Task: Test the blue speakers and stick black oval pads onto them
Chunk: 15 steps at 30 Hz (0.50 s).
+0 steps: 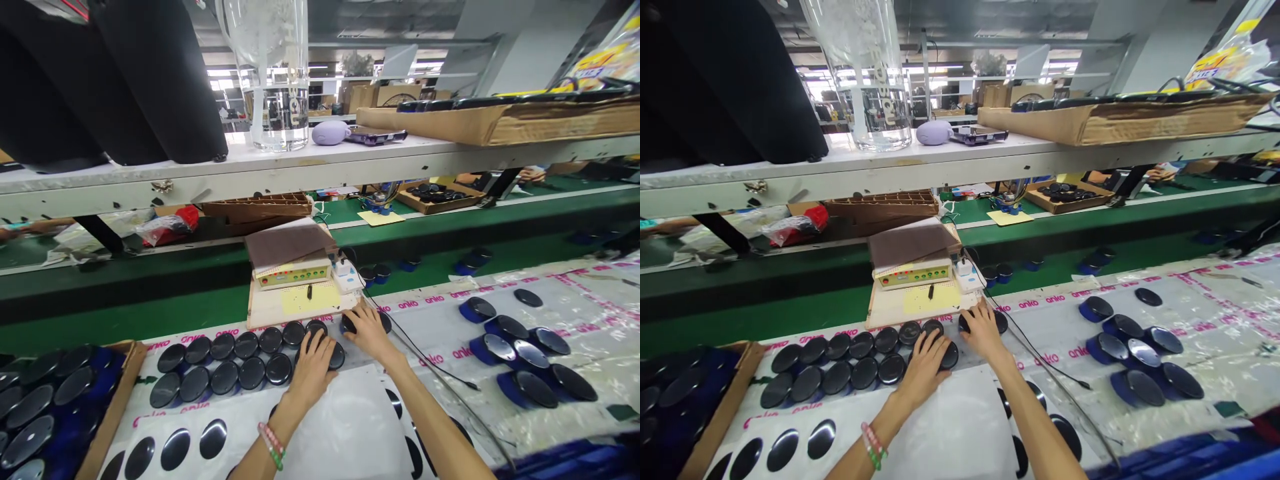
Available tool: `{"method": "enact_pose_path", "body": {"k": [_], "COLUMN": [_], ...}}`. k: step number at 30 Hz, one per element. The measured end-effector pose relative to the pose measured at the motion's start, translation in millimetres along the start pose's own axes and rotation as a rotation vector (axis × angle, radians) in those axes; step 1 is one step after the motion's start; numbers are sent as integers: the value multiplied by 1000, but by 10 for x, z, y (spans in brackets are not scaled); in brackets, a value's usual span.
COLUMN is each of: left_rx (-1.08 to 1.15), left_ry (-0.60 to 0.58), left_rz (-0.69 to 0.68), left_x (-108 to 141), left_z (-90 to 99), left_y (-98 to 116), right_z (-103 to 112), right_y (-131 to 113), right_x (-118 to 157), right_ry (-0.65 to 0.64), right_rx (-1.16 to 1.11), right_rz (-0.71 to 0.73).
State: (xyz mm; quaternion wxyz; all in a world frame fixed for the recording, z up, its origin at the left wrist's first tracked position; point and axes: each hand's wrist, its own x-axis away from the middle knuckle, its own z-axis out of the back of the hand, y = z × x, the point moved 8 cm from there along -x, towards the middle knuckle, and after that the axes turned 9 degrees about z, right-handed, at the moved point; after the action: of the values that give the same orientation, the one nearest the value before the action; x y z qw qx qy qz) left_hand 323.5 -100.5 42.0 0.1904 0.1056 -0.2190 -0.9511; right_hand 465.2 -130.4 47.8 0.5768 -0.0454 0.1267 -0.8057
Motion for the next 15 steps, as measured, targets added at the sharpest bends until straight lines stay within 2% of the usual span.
{"method": "enact_pose_path", "body": {"k": [5,8,12,15], "left_rx": [-55,-93,-127,-139], "left_ry": [-31,-23,-17,-19], "left_rz": [-16,21,23,-13], "left_x": [63,99,82,1], "left_z": [-1,10,5,-10], "left_y": [-5,-21,-9,51], "right_z": [-103,-64,92,91], "right_y": [-192,-179,237,521], "right_x": [-9,-10,133,279], "right_ry": [48,63,95,58], "right_rx": [-38,-64,-19,-4], "right_rz": [-73,-84,-243,-315]}}
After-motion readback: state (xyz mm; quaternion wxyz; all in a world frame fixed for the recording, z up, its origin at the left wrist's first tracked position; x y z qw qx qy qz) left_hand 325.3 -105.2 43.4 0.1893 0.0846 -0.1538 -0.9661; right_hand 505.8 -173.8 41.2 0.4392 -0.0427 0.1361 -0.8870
